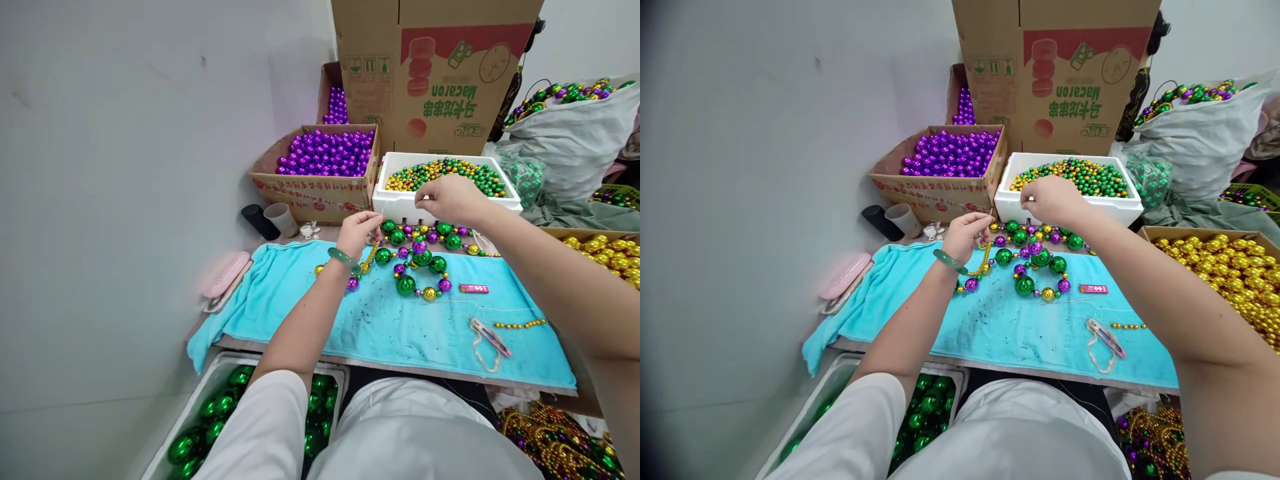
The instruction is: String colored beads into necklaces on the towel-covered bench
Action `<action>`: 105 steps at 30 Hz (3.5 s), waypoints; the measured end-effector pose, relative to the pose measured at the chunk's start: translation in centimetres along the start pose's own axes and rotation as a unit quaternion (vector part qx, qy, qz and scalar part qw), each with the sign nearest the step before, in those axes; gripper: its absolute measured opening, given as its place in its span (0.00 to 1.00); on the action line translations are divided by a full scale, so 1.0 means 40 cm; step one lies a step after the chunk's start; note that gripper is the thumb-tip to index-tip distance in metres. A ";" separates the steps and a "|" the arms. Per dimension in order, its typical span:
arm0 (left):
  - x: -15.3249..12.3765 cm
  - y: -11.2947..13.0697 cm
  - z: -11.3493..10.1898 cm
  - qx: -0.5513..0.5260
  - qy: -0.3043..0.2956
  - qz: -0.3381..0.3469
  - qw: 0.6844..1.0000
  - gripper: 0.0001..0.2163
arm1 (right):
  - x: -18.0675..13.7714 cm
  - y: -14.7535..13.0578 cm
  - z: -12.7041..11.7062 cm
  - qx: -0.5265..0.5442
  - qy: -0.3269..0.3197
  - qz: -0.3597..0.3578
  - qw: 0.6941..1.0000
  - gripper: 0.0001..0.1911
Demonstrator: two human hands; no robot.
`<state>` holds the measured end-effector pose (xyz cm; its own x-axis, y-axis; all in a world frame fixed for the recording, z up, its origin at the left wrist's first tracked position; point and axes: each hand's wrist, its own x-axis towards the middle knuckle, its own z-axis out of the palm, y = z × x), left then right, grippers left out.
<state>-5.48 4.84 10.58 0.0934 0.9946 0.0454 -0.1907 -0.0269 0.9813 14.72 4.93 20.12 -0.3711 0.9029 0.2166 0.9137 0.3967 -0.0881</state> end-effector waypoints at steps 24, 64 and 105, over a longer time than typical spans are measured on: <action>-0.008 -0.014 0.059 -0.096 -0.059 0.005 0.994 0.07 | 0.002 -0.070 0.028 0.061 0.028 -0.041 0.997 0.13; 0.031 -0.051 -0.001 -0.078 -0.023 0.017 0.997 0.09 | -0.009 0.013 -0.067 0.022 0.042 0.027 0.999 0.15; -0.011 -0.007 0.030 -0.031 -0.076 -0.009 0.997 0.06 | 0.025 -0.079 0.027 0.048 0.032 -0.007 0.998 0.13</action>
<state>-4.29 4.30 10.52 0.2438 0.9679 0.0609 -0.2475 0.0014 0.9689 11.29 4.75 19.57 -0.3703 0.8856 0.2802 0.8867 0.4269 -0.1775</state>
